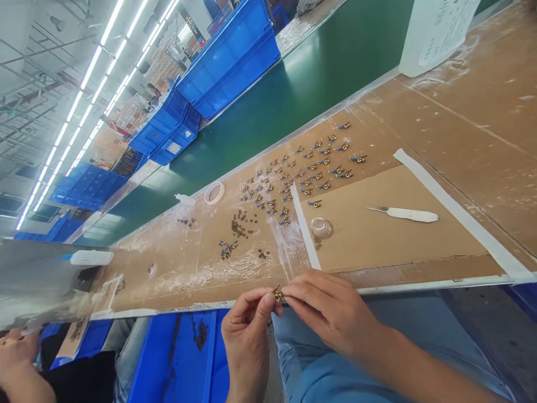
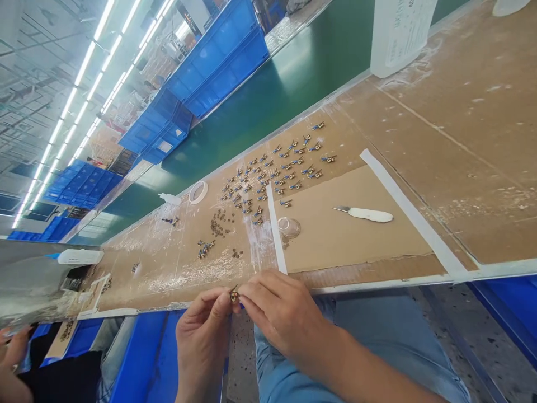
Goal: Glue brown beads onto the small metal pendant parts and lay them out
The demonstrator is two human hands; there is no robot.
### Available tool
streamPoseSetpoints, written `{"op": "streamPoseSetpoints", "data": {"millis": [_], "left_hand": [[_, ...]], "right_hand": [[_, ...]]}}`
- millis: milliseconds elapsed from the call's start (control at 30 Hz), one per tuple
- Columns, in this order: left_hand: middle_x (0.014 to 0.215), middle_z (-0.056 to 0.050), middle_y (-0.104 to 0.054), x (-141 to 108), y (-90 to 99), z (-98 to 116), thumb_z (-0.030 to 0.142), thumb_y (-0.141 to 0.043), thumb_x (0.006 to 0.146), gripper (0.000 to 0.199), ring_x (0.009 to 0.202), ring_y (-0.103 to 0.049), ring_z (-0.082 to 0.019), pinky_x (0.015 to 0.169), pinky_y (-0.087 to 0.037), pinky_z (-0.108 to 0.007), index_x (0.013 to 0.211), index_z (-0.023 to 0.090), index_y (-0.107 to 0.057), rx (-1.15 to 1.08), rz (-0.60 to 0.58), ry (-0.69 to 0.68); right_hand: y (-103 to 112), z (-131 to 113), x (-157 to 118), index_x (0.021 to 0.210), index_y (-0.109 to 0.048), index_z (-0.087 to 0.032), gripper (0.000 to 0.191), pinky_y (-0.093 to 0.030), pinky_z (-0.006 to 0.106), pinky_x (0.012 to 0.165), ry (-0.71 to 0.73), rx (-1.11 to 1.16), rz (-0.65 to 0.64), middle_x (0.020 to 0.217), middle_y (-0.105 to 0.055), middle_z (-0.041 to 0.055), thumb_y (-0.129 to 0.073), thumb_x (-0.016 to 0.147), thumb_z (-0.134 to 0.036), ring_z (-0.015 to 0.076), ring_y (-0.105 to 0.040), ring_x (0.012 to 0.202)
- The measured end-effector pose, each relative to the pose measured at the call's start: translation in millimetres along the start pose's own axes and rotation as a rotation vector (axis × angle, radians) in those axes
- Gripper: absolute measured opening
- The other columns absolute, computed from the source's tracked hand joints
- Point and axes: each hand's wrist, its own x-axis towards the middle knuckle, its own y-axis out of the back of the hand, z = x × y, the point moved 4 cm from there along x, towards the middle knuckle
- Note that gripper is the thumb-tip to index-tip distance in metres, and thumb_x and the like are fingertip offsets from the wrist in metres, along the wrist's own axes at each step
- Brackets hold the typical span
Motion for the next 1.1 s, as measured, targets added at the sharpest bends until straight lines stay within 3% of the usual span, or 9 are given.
{"op": "streamPoseSetpoints", "data": {"millis": [167,267,433,667,800,867,900,1033,1100], "left_hand": [[0.067,0.001,-0.073,-10.6,-2.2,16.0,0.019,-0.077,0.078,0.006,0.059,-0.067,-0.011,0.059,-0.056,-0.018,0.084,0.021,-0.078,0.191,-0.012,-0.225],[0.076,0.002,-0.076,-18.0,-4.9,29.4,0.01,-0.074,0.079,0.018,0.066,-0.069,-0.011,0.062,-0.057,-0.015,0.088,0.024,-0.077,0.38,-0.05,-0.451],[0.085,0.0,-0.076,-29.4,-10.3,44.5,-0.001,-0.069,0.079,0.028,0.075,-0.071,-0.012,0.074,-0.058,-0.018,0.097,0.02,-0.072,0.547,-0.161,-0.785],[0.086,-0.001,-0.075,-32.7,-13.0,47.1,-0.003,-0.068,0.079,0.028,0.077,-0.071,-0.011,0.077,-0.058,-0.017,0.098,0.017,-0.071,0.569,-0.168,-0.863],[0.091,-0.001,-0.076,-35.3,-12.0,44.2,-0.005,-0.068,0.077,0.037,0.081,-0.072,-0.012,0.078,-0.058,-0.018,0.104,0.02,-0.072,0.511,-0.148,-0.858],[0.094,-0.001,-0.077,-34.6,-9.3,41.1,-0.004,-0.069,0.076,0.038,0.083,-0.072,-0.013,0.079,-0.058,-0.02,0.103,0.023,-0.074,0.425,-0.101,-0.778],[0.092,0.0,-0.078,-32.4,-7.2,37.9,-0.002,-0.07,0.077,0.035,0.082,-0.072,-0.013,0.078,-0.058,-0.02,0.101,0.024,-0.075,0.35,-0.071,-0.675],[0.072,0.0,-0.074,-20.9,-7.1,11.4,0.019,-0.076,0.081,0.006,0.066,-0.069,-0.011,0.066,-0.057,-0.017,0.087,0.022,-0.076,-0.176,-0.097,-0.003],[0.07,0.0,-0.071,-19.5,-14.0,1.5,0.024,-0.08,0.077,0.008,0.062,-0.065,-0.009,0.063,-0.055,-0.017,0.082,0.02,-0.075,-0.438,-0.177,0.239]], "right_hand": [[5.4,-2.3,-1.5,0.101,-0.061,-0.017,0.01,-0.052,0.02,0.073,0.029,0.038,0.037,0.087,-0.068,0.0,-0.053,0.095,-0.017,0.0079,-0.062,0.079],[8.8,-2.8,-1.8,0.103,-0.062,-0.017,0.011,-0.053,0.019,0.073,0.05,0.07,0.03,0.088,-0.069,0.0006,-0.054,0.094,-0.017,0.0077,-0.063,0.08],[14.9,-2.9,-4.7,0.11,-0.06,-0.016,0.018,-0.054,0.02,0.074,0.125,0.148,0.032,0.09,-0.069,0.0031,-0.055,0.093,-0.013,0.0088,-0.064,0.084],[16.3,-4.3,-9.0,0.119,-0.059,-0.014,0.031,-0.056,0.022,0.077,0.199,0.155,0.066,0.096,-0.07,0.0065,-0.057,0.089,-0.009,0.0114,-0.065,0.09],[13.6,-3.8,-4.8,0.115,-0.062,-0.018,0.026,-0.057,0.02,0.078,0.117,0.186,0.052,0.094,-0.07,0.0044,-0.056,0.091,-0.01,0.0097,-0.066,0.088],[13.1,-3.6,-2.3,0.112,-0.064,-0.019,0.024,-0.056,0.017,0.076,0.051,0.22,0.029,0.093,-0.07,0.0027,-0.056,0.091,-0.011,0.008,-0.067,0.085],[13.5,-3.7,-1.2,0.111,-0.064,-0.02,0.023,-0.056,0.016,0.075,0.022,0.236,0.019,0.093,-0.07,0.0022,-0.057,0.09,-0.011,0.0074,-0.067,0.084],[17.9,-6.2,2.7,0.106,-0.066,-0.021,0.022,-0.055,0.014,0.074,-0.057,0.259,0.018,0.091,-0.071,0.0002,-0.059,0.089,-0.01,0.0067,-0.067,0.083],[19.6,-8.8,4.8,0.104,-0.066,-0.021,0.019,-0.055,0.014,0.075,-0.062,0.233,0.02,0.09,-0.071,-0.0004,-0.059,0.089,-0.011,0.0064,-0.067,0.082]]}}
